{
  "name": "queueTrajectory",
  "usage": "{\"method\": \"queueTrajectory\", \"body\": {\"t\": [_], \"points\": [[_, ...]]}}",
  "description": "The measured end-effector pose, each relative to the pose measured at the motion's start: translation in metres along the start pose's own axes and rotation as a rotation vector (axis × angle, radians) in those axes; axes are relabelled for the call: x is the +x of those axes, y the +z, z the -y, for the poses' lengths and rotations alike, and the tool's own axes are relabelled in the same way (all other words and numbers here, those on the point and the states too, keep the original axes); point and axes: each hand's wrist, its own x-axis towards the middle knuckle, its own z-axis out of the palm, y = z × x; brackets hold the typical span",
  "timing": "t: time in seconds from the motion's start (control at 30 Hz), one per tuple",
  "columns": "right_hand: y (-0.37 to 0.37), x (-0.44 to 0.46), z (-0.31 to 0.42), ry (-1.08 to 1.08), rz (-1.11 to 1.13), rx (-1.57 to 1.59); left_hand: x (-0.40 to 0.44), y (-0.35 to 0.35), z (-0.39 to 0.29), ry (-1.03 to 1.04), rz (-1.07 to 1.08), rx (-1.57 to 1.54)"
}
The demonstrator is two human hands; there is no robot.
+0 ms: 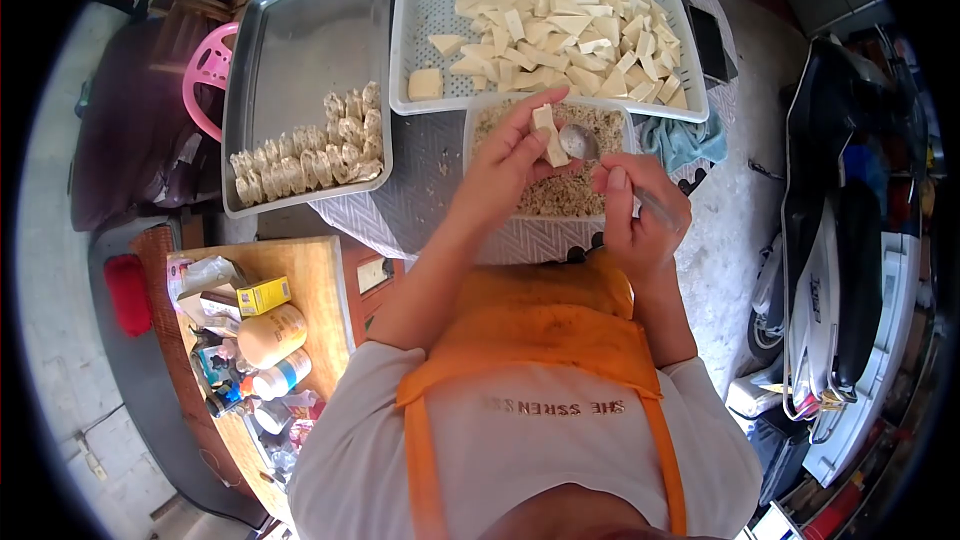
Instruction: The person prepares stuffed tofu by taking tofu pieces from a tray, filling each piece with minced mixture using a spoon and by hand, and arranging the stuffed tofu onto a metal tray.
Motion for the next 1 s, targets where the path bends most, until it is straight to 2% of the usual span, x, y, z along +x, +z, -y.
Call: {"method": "queueTrajectory", "body": {"t": [0.3, 0.5, 0.6, 0.63, 0.7, 0.73, 0.8, 0.83, 0.93, 1.0], "points": [[0.003, -0.006, 0.000, -0.128, 0.115, -0.077, 0.000, -0.003, -0.002, 0.069, 0.004, 0.263], [0.018, -0.010, -0.003, -0.144, 0.027, -0.095, 0.001, -0.003, 0.011, 0.236, 0.103, 0.558], [0.022, -0.013, -0.011, -0.095, 0.022, 0.045, 0.002, -0.011, 0.016, 0.261, 0.114, 0.588], [0.019, -0.013, -0.014, 0.058, -0.015, 0.122, 0.002, -0.016, 0.015, 0.252, 0.112, 0.588], [0.009, -0.014, -0.020, 0.370, -0.092, 0.273, -0.001, -0.020, 0.009, 0.148, 0.013, 0.341], [0.005, -0.011, -0.025, 0.341, -0.070, 0.156, -0.002, -0.021, 0.006, 0.098, -0.036, 0.216], [0.003, 0.003, -0.040, 0.278, -0.028, -0.075, -0.002, -0.018, -0.001, 0.149, -0.082, 0.260], [0.004, 0.008, -0.041, 0.258, 0.126, -0.209, -0.003, -0.017, -0.003, 0.174, -0.104, 0.284], [0.025, -0.001, -0.054, 0.590, 0.351, 0.169, -0.001, -0.019, -0.004, 0.200, -0.020, 0.289], [0.025, -0.003, -0.054, 0.684, 0.277, 0.311, -0.002, -0.020, -0.010, 0.154, -0.075, 0.272]]}}
